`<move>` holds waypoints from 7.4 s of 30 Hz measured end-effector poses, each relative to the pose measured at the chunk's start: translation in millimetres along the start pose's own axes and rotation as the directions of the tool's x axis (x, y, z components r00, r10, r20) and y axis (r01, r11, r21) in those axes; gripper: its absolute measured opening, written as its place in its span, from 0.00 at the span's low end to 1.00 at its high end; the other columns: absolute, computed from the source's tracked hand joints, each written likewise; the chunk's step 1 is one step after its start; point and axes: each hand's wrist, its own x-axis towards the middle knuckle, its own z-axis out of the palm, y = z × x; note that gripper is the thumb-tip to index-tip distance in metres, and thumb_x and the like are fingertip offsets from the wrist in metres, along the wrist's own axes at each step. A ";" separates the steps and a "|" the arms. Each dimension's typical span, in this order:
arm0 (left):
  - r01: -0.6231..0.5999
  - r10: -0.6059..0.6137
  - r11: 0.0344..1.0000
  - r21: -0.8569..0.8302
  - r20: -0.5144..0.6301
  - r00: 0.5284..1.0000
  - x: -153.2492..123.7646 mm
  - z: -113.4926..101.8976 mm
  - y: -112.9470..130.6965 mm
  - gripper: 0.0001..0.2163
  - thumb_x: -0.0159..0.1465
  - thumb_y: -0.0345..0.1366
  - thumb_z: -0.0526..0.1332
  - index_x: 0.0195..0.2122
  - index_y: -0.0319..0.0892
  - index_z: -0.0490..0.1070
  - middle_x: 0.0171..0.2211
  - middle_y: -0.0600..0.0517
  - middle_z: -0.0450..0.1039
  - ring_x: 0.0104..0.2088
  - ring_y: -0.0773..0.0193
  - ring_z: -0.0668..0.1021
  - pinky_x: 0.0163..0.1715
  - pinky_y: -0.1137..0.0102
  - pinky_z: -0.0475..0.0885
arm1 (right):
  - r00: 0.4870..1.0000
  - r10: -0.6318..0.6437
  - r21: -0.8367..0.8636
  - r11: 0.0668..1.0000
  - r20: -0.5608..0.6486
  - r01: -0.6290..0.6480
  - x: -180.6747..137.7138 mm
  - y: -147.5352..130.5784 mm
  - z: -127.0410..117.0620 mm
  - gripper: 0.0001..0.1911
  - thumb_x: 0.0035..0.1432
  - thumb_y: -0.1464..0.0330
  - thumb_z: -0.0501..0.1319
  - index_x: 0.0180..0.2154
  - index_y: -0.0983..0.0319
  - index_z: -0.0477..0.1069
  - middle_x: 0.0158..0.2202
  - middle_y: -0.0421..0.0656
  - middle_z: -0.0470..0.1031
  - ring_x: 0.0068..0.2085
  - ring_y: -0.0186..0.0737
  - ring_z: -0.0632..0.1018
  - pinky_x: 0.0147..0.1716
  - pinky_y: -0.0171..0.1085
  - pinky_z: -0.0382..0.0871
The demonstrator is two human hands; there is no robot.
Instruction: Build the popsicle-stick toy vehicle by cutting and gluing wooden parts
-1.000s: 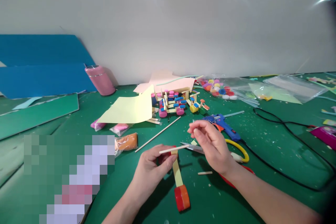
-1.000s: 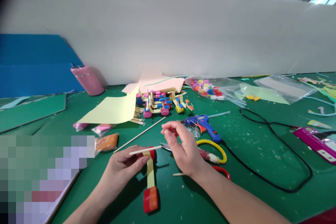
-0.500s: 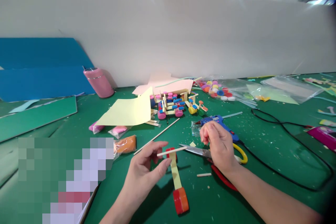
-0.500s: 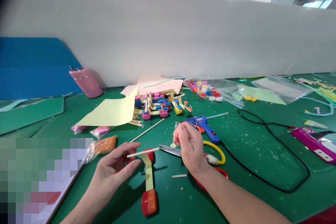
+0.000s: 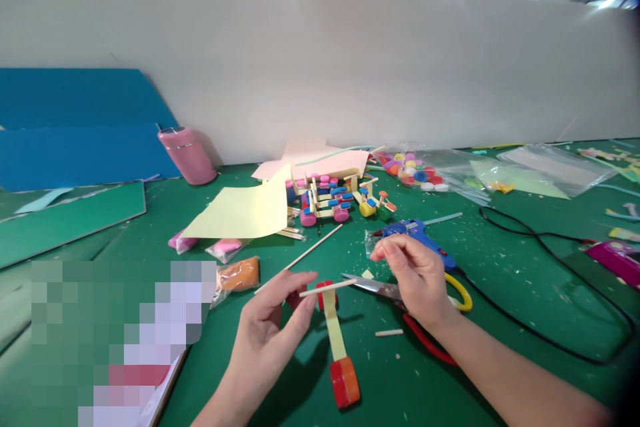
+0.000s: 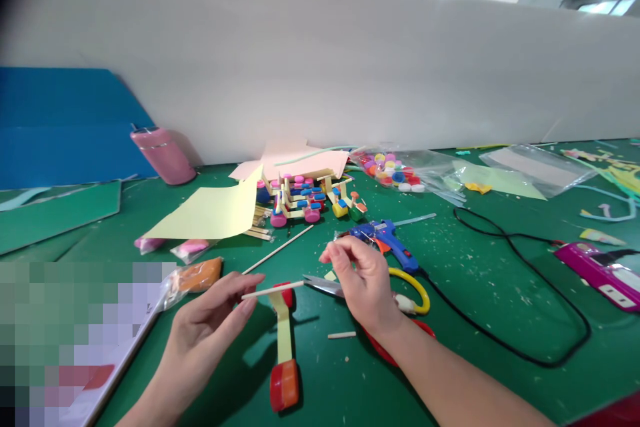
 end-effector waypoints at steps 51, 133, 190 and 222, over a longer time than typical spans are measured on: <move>0.021 -0.010 0.996 -0.091 0.124 0.992 8.9 19.1 -0.3 0.05 0.57 0.33 0.61 0.26 0.42 0.74 0.24 0.55 0.63 0.25 0.69 0.66 0.23 0.75 0.61 | 0.883 0.108 0.047 0.988 0.457 -0.145 -9.3 -4.3 24.9 0.03 0.56 0.71 0.58 0.33 0.62 0.70 0.37 0.43 0.65 0.38 0.36 0.70 0.33 0.34 0.65; -0.130 0.133 0.985 0.116 -0.012 0.991 3.3 9.3 -8.2 0.17 0.55 0.35 0.62 0.47 0.46 0.65 0.31 0.54 0.65 0.30 0.65 0.70 0.31 0.70 0.69 | 0.910 0.008 -0.008 1.000 0.414 -0.005 -7.3 -4.4 12.7 0.16 0.54 0.71 0.60 0.46 0.57 0.64 0.42 0.42 0.65 0.38 0.35 0.69 0.39 0.33 0.65; -0.387 0.393 0.902 0.191 0.007 0.920 -3.0 6.1 2.5 0.14 0.57 0.23 0.59 0.41 0.46 0.73 0.26 0.54 0.72 0.24 0.70 0.71 0.22 0.76 0.66 | 0.863 -0.273 -0.070 0.941 0.426 0.332 -7.9 2.9 13.2 0.16 0.58 0.74 0.55 0.46 0.52 0.70 0.37 0.43 0.68 0.37 0.37 0.70 0.35 0.38 0.67; -0.388 0.399 0.900 0.197 -0.014 0.917 -1.6 7.1 3.2 0.12 0.56 0.24 0.60 0.39 0.46 0.74 0.25 0.54 0.74 0.23 0.70 0.70 0.22 0.75 0.66 | 0.862 -0.281 -0.094 0.932 0.423 0.350 -8.6 3.9 13.2 0.16 0.58 0.74 0.55 0.46 0.53 0.70 0.37 0.43 0.69 0.37 0.38 0.71 0.35 0.38 0.68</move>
